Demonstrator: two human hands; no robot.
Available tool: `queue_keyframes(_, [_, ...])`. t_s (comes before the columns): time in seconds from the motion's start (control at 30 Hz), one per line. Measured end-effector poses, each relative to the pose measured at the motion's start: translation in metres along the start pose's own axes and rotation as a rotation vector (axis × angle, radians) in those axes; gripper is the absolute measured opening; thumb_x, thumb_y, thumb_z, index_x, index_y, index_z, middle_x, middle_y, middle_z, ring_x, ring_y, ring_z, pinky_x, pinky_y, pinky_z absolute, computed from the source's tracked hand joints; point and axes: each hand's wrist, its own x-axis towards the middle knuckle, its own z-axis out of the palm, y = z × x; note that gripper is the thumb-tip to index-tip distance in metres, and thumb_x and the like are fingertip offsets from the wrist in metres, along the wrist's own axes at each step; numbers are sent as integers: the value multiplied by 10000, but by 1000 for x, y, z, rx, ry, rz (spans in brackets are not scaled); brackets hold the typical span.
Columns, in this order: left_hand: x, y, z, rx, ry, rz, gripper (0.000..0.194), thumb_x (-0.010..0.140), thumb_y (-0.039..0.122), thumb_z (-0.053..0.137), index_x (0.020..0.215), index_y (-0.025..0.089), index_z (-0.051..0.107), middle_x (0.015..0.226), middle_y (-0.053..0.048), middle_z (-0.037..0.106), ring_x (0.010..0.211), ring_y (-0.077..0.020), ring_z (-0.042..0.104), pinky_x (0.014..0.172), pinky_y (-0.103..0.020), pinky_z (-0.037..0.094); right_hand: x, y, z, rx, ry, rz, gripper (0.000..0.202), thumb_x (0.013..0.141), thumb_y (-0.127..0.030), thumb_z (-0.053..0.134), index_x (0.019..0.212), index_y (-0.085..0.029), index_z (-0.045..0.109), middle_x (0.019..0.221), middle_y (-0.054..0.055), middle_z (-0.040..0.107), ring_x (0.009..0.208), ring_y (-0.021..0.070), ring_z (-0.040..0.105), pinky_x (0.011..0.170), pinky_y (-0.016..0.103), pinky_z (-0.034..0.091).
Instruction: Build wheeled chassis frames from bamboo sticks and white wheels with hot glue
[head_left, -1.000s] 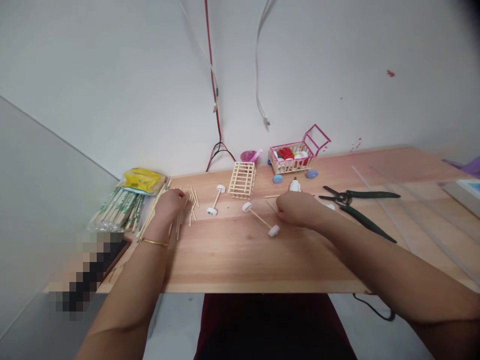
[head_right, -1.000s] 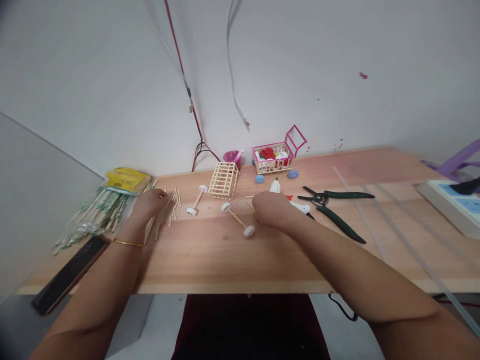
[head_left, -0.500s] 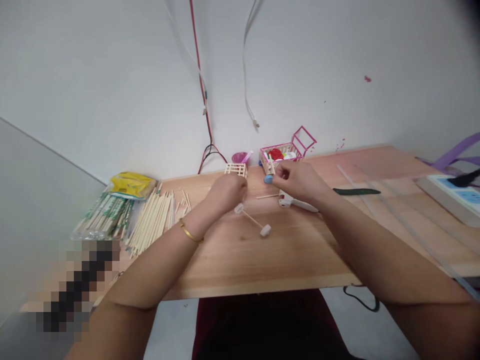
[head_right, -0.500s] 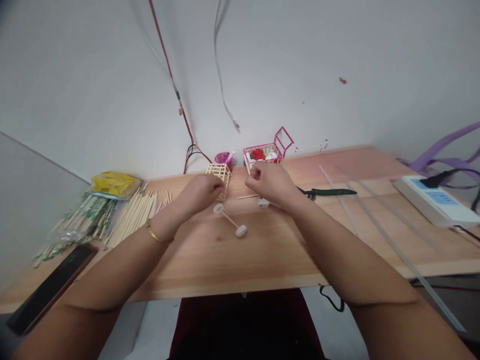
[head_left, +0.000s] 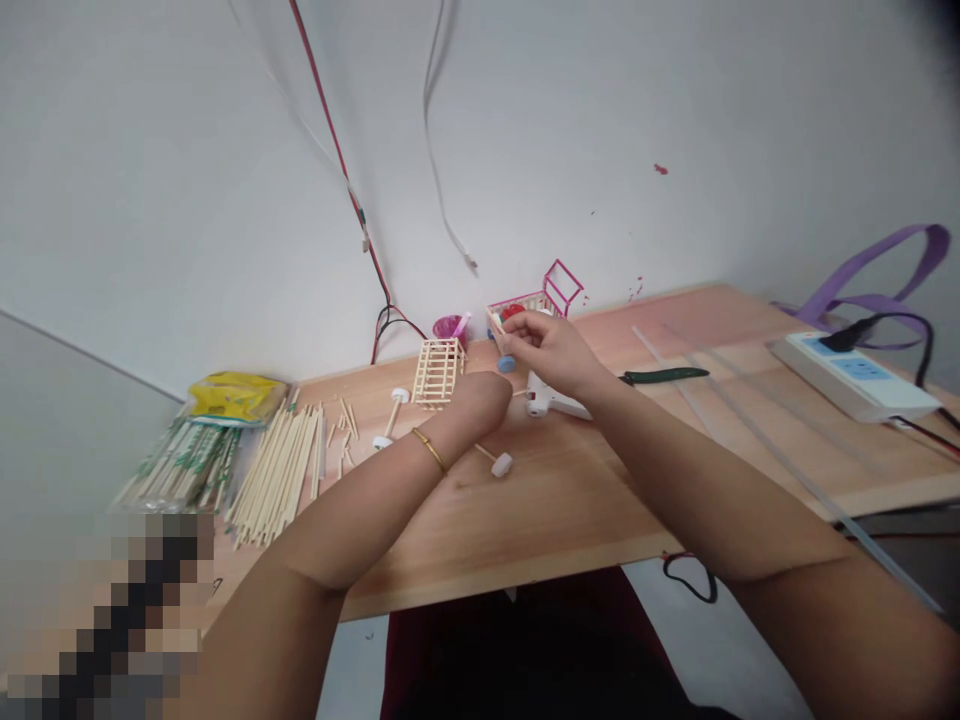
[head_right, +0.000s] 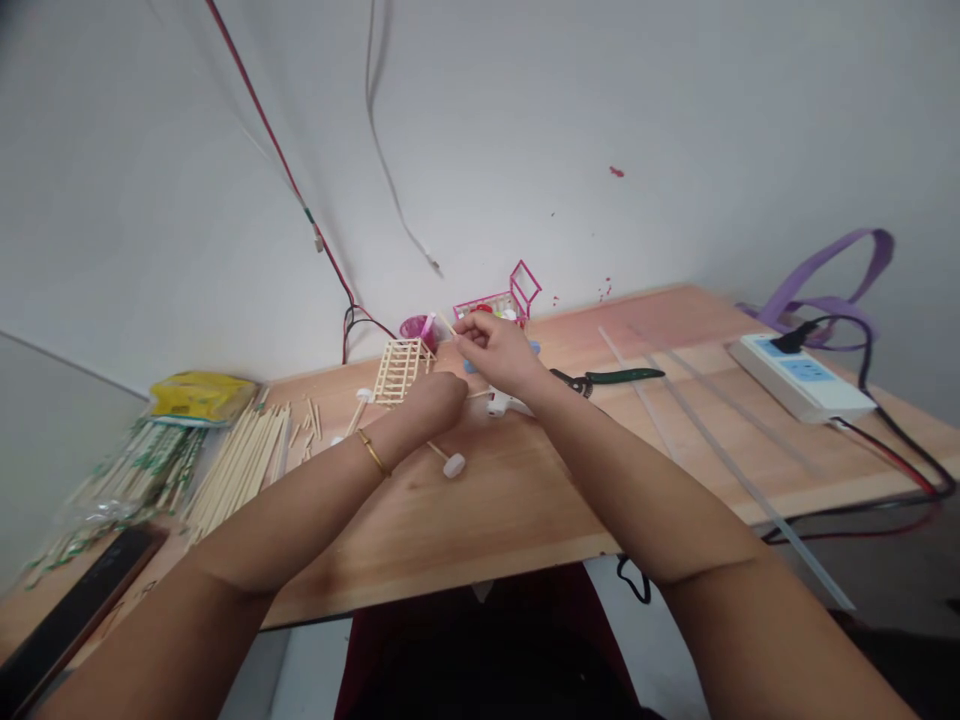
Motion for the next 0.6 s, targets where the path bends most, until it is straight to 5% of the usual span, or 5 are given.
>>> queue_keyframes(0.13, [-36,1,-23,212,88,-77,105,713,28,584,746,111,639,795,-169,648,991,-342,607,876,-431,428,-3,-9,-4,147,39,-1,185,808,-354,575,856,-176,597,753,-10,557,664,109,500,626,249,450])
queue_keyframes(0.23, [-69,-13,-42,278,198,-83,96,753,97,542,775,130,629,748,-116,643,838,-276,631,774,-378,456,-4,-10,-6,306,-6,9,190,801,-366,610,836,-182,578,657,-43,480,583,86,442,574,234,411])
queue_keyframes(0.33, [-94,-35,-50,-43,365,-115,152,783,186,539,903,155,627,689,-22,620,626,-156,595,628,-266,462,-7,-10,-7,346,-155,43,184,763,-336,659,829,-180,588,647,-47,487,584,81,443,567,227,376])
queue_keyframes(0.47, [-107,-54,-38,-476,378,-146,171,789,299,593,879,159,631,607,19,593,546,-110,559,572,-220,457,-15,-12,-1,148,-439,164,207,719,-345,686,829,-176,642,700,-28,551,597,81,460,551,225,340])
queue_keyframes(0.6, [-105,-56,-22,-712,308,-153,192,776,344,642,769,155,613,560,23,583,507,-91,537,532,-208,446,-20,-10,11,81,-567,245,249,711,-370,675,879,-187,672,680,-30,571,614,94,485,563,231,343])
